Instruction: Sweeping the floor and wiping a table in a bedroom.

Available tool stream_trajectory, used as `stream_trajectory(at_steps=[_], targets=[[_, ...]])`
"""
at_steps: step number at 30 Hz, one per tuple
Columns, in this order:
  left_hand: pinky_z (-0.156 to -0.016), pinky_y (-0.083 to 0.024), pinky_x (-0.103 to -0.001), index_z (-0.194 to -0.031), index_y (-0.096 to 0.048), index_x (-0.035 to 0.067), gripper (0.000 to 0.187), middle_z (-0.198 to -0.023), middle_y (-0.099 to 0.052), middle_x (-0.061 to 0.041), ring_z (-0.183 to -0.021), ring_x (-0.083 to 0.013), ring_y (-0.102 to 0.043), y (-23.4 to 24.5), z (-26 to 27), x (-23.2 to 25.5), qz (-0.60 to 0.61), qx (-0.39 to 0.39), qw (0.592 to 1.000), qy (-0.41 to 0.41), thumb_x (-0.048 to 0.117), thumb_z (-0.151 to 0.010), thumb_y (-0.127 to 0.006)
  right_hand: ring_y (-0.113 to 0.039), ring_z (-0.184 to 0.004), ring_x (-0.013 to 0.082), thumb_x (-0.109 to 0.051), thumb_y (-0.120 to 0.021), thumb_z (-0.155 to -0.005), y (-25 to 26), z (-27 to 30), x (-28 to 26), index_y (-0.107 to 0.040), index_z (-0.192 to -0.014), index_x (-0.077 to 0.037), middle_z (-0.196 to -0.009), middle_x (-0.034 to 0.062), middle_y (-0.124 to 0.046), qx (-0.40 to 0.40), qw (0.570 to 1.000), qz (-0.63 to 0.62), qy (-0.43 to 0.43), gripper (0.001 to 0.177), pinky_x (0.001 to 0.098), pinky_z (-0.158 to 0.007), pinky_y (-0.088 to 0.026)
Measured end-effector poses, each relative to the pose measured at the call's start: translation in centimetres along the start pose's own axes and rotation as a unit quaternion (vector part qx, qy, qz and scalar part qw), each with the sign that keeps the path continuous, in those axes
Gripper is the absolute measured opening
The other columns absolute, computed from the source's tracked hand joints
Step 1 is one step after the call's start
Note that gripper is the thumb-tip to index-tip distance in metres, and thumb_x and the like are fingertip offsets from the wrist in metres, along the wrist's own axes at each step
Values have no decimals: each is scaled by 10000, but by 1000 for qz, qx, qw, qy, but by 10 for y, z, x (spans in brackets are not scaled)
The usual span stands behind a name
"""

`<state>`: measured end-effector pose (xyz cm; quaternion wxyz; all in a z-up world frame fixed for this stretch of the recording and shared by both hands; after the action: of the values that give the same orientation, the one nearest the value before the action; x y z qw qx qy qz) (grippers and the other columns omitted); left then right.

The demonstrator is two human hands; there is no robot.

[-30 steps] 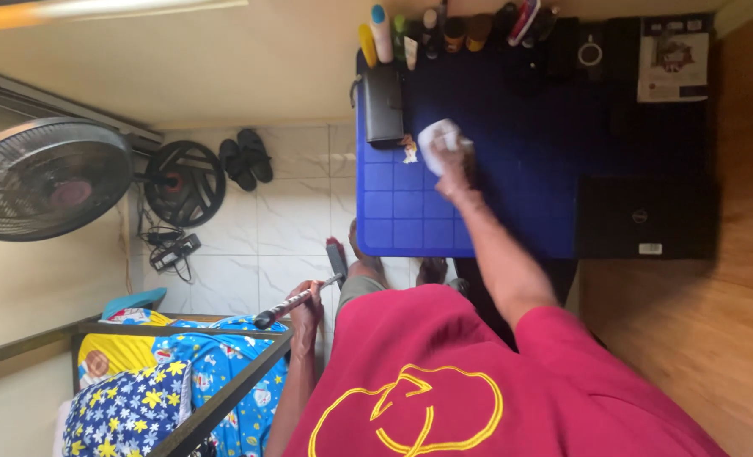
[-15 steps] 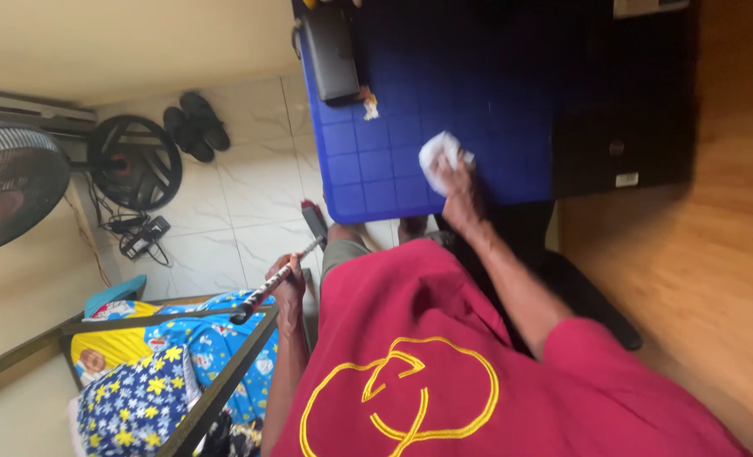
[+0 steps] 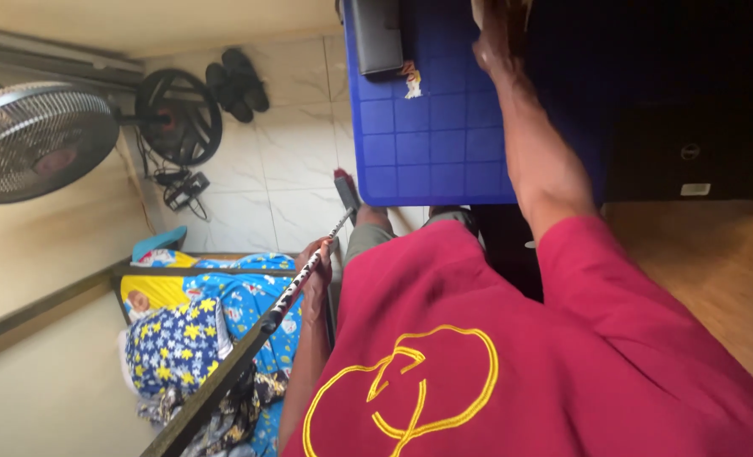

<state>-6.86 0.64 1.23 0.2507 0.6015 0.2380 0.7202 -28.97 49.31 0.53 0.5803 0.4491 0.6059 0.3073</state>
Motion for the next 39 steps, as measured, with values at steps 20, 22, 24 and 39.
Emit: stream_trajectory(at_steps=[20,22,24,39], targets=[[-651,-531,-419,-1000,-781,17,342,-798,-723,-209,-717,-349,-712,-24,-50,14,-62,-25,997,-40,296,-1025,-584,-376,-1456,432,158,-607,-715,-14,144,-34,-545,-1479,-92,-1575,171,-426,-66,995,-79,6,806,505,-1175,-369],[-643,-525,-427,-999,-786,18,339,-782,-718,-216,-699,-360,-708,-24,-54,19,-78,-37,996,-27,292,-1015,-587,-419,-1381,471,161,-599,-713,-12,131,0,-558,-1461,-107,-1536,224,-422,-67,990,-117,-45,795,492,-1136,-388],[-645,-528,-418,-1009,-777,9,341,-800,-721,-216,-687,-346,-709,-25,-53,29,-62,-55,996,-33,292,-1013,-587,-350,-1516,465,215,-605,-745,-11,119,37,-454,-1585,-75,-1660,183,-363,67,996,-52,18,901,531,-1256,-327],[-656,-538,-376,-1016,-785,30,289,-811,-745,-168,-699,-270,-720,-18,-34,3,-38,-16,999,-32,270,-1002,-624,-317,-1466,489,88,-675,-618,-47,41,-69,-388,-1527,-64,-1584,151,-323,-91,991,32,91,966,632,-1174,-295]])
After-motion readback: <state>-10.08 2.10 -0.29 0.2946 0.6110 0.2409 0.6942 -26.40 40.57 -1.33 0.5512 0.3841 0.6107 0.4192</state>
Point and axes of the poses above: each hand's wrist, its own z-axis away from the middle knuckle, its own y-axis out of the back of the hand, x = y × z, the point moved 8 cm from there along -z, towards the middle knuckle
